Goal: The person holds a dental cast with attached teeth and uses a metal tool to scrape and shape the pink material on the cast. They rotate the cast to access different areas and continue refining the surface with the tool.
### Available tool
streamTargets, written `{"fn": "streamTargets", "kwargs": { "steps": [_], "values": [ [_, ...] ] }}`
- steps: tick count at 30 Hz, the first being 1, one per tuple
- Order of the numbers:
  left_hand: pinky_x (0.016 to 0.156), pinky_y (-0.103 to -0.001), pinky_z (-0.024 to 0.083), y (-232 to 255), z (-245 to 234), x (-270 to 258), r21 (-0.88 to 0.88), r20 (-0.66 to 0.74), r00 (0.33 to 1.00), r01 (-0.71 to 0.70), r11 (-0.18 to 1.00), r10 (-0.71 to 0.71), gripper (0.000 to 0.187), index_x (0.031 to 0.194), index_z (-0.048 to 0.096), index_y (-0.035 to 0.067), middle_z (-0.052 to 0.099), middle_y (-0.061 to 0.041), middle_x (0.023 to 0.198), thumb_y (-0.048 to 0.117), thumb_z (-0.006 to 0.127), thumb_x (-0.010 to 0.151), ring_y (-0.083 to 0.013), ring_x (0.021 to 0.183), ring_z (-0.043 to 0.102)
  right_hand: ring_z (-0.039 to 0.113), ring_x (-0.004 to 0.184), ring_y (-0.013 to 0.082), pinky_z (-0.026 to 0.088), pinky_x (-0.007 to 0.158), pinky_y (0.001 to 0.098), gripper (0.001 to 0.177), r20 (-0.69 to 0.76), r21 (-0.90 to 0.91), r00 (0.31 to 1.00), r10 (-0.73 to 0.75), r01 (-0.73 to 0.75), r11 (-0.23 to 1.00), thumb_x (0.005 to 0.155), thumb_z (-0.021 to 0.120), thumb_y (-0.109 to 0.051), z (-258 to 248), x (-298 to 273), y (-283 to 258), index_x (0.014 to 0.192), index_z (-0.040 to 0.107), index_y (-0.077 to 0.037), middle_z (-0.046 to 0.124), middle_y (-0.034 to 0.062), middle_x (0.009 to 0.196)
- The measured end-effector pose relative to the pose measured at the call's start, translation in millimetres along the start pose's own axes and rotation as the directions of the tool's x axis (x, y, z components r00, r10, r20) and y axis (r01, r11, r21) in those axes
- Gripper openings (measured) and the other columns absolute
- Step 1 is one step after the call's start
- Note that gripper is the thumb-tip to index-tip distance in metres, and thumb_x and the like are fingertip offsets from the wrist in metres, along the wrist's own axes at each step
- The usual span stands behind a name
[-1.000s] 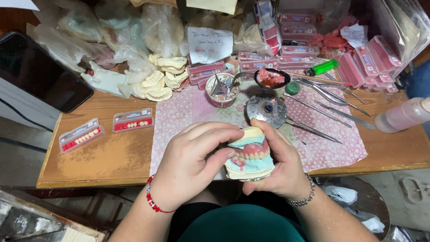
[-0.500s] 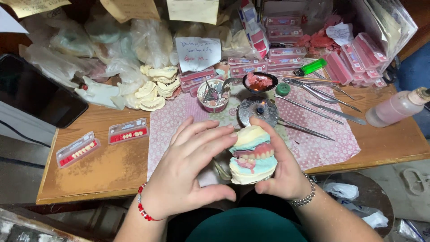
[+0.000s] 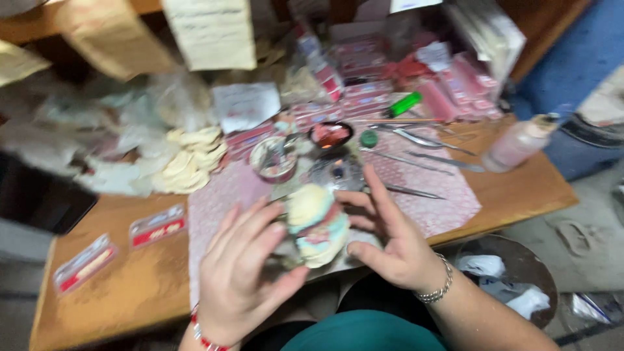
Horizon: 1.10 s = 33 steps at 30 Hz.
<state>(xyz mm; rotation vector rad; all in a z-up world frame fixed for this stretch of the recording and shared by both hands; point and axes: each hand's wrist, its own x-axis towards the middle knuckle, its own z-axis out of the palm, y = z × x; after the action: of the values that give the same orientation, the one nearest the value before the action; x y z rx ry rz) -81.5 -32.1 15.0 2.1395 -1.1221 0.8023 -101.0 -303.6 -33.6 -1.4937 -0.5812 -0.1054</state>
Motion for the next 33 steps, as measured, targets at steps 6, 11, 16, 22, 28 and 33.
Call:
{"fn": "streamTargets", "kwargs": {
  "steps": [6,11,16,22,28,33],
  "values": [
    [0.122,-0.064,0.049,-8.2,10.3,-14.1,0.017,-0.132,0.990,0.061,0.998,-0.058,0.088,0.146,0.038,0.009,0.065,-0.025,0.140,0.034,0.091,0.081,-0.0420,0.135,0.067,0.060,0.086,0.0291,0.051,0.089,0.0405,0.036,-0.583,-0.775,0.495,-0.645,-0.099,0.624,0.095,0.072,0.020,-110.8,-53.3,4.5,0.093,0.046,-0.005,0.059,0.0175,0.091],
    [0.115,-0.060,0.053,-16.9,14.7,-5.8,0.026,-0.153,0.988,0.034,0.999,-0.030,0.083,0.146,0.036,0.009,0.064,-0.026,0.141,0.030,0.089,0.086,-0.0469,0.132,0.067,0.050,0.096,0.0219,0.046,0.081,0.0312,0.067,-0.692,-0.696,0.610,-0.387,-0.421,0.581,0.093,0.084,-0.005,-179.4,-59.2,8.6,0.144,0.040,0.002,0.047,0.0217,0.127],
    [0.112,-0.057,0.059,-25.4,20.9,-6.4,0.105,-0.177,0.983,-0.037,0.994,0.055,0.081,0.151,0.031,0.013,0.065,-0.026,0.139,0.037,0.085,0.096,-0.0448,0.130,0.068,0.062,0.088,0.0272,0.051,0.081,0.0402,0.053,-0.704,-0.685,0.674,-0.223,-0.563,0.461,0.102,0.082,-0.016,-191.8,-57.0,25.5,0.143,0.052,0.001,0.066,0.0211,0.117],
    [0.103,-0.051,0.058,-29.7,25.0,-13.9,0.147,-0.247,0.968,-0.019,0.989,0.055,0.075,0.153,0.026,0.017,0.064,-0.024,0.141,0.040,0.077,0.103,-0.0457,0.128,0.070,0.058,0.117,0.0337,0.048,0.105,0.0427,0.066,-0.589,-0.720,0.710,-0.387,-0.243,0.650,0.099,0.084,0.012,-101.8,-43.2,-3.1,0.145,0.037,0.009,0.058,0.0332,0.134],
    [0.100,-0.049,0.056,-30.2,24.4,-17.1,0.180,-0.254,0.966,-0.011,0.984,0.058,0.075,0.155,0.023,0.019,0.064,-0.023,0.142,0.040,0.074,0.105,-0.0466,0.130,0.070,0.060,0.123,0.0240,0.049,0.112,0.0353,0.065,-0.456,-0.490,0.880,-0.130,-0.127,0.862,0.072,0.086,-0.018,-18.9,-34.3,-2.2,0.126,0.053,-0.003,0.058,0.0128,0.130],
    [0.099,-0.050,0.058,-29.7,21.0,-17.0,0.205,-0.260,0.961,-0.038,0.978,0.092,0.070,0.157,0.023,0.018,0.064,-0.020,0.144,0.037,0.070,0.110,-0.0453,0.130,0.070,0.074,0.110,0.0180,0.054,0.098,0.0317,0.070,-0.215,-0.642,0.976,0.025,-0.161,0.749,0.070,0.089,-0.037,23.6,-4.9,-26.1,0.129,0.065,-0.008,0.076,0.0052,0.122]
  ]
}}
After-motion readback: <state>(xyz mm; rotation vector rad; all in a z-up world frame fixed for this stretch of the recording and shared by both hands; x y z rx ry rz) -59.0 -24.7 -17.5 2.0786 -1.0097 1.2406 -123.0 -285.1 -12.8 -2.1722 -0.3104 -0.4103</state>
